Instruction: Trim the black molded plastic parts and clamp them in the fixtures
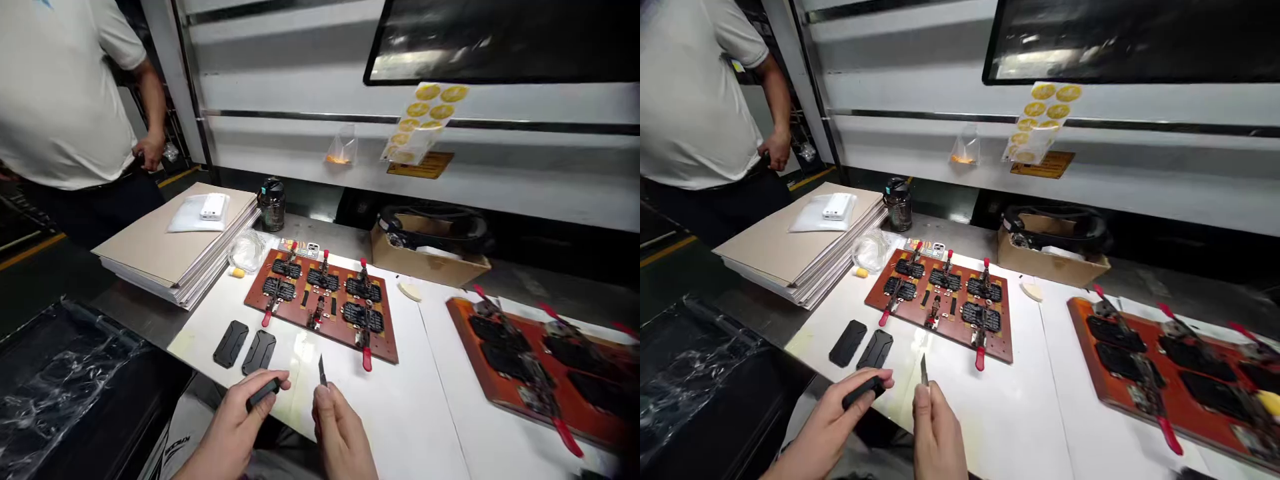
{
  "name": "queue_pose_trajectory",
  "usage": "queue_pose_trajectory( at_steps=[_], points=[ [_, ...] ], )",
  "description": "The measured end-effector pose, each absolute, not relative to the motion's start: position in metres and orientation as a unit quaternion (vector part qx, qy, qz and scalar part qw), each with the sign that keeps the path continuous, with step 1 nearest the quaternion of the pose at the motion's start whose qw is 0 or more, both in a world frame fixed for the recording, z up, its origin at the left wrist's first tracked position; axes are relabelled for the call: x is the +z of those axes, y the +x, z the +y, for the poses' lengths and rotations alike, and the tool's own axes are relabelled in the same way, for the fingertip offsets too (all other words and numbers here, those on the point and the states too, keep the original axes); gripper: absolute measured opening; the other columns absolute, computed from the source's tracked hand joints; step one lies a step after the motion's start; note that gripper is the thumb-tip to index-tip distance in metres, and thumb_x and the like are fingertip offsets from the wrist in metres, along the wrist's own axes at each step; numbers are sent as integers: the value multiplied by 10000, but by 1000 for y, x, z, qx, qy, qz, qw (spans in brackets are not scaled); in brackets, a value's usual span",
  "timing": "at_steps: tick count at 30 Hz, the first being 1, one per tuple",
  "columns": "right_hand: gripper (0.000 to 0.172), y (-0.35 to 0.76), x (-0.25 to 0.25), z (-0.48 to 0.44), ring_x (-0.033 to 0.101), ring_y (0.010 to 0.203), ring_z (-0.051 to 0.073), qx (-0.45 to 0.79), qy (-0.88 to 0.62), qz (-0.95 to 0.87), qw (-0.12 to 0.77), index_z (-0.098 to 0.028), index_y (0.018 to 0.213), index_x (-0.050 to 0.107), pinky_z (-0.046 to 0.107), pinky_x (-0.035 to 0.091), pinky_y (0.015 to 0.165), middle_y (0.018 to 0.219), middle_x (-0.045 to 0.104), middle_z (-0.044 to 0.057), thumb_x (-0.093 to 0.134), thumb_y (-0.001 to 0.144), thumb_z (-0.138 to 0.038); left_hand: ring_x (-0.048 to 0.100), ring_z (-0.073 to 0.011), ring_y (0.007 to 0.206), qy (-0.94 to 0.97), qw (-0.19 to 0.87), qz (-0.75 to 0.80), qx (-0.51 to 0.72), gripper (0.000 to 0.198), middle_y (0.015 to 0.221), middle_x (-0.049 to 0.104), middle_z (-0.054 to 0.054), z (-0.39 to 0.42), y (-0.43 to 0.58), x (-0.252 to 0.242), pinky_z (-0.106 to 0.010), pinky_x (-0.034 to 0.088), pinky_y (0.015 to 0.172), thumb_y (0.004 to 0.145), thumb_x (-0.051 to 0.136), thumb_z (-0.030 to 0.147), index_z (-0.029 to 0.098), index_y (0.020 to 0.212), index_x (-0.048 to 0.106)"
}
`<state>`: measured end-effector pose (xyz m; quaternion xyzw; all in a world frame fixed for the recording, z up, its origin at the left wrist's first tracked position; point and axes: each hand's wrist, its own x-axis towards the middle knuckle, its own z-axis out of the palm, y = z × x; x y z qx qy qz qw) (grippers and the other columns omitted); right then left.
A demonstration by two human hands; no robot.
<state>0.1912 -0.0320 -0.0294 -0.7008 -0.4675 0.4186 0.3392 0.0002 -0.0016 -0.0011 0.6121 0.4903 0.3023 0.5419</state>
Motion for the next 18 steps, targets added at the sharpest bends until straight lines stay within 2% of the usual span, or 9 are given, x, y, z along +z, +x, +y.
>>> queue_pose_trajectory(
  at_steps=[3,5,7,9,11,13,14,16,18],
  points=[
    [450,213,-44,-36,653,891,242,322,-742,-524,266,-237,1076,597,298,481,743,978,672,58,316,990,-577,492,-250,1313,723,439,452,283,409,1389,559,-75,-4,2,-9,-467,396,1129,986,450,209,343,1354,570],
    [441,234,-61,-36,651,908,271,233,-769,-566,181,-209,1158,595,350,484,756,1037,643,95,257,1017,-454,475,-282,1294,822,308,402,261,520,1387,523,-94,-2,7,-21,-520,420,1080,949,433,102,371,1383,538],
    [468,256,-78,-36,642,897,294,149,-785,-589,118,-139,1248,574,401,486,765,1057,617,140,209,1014,-317,539,-272,1157,885,196,345,242,559,1265,570,-106,7,16,-37,-510,485,980,933,424,60,371,1383,536],
    [480,271,-89,-36,623,946,319,75,-786,-605,99,-89,1304,546,442,484,797,1111,599,174,209,999,-245,577,-234,1040,918,142,289,232,506,1128,621,-86,20,30,-55,-459,518,925,944,439,74,345,1354,560],
    [459,274,-91,-38,600,1013,338,21,-783,-609,120,-96,1302,551,472,478,842,1173,586,184,250,1001,-268,589,-218,1052,934,131,254,214,437,1097,648,-71,33,44,-68,-432,515,961,960,452,99,309,1319,581],
    [428,266,-87,-42,602,1045,319,34,-775,-607,173,-133,1263,571,457,483,884,1187,598,163,294,1015,-344,582,-233,1153,940,153,253,171,460,1190,644,-88,40,52,-71,-430,506,1014,937,473,81,273,1348,549],
    [416,260,-84,-44,615,1048,295,72,-769,-603,200,-155,1243,576,427,494,895,1184,613,145,307,1021,-382,556,-251,1226,941,176,254,141,536,1287,613,-107,41,52,-68,-438,497,1042,904,491,57,254,1403,492],
    [408,244,-79,-46,644,1050,244,175,-757,-587,229,-187,1235,566,360,520,888,1181,642,111,316,1029,-435,439,-272,1382,935,237,252,80,774,1505,458,-127,36,43,-55,-453,442,1120,821,510,9,227,1529,286],
    [437,229,-77,-45,671,1019,228,246,-758,-565,216,-186,1286,527,334,547,841,1156,663,100,316,1029,-468,305,-241,1473,920,292,259,44,907,1621,289,-84,26,21,-42,-435,357,1189,802,494,2,244,1578,91]
  ],
)
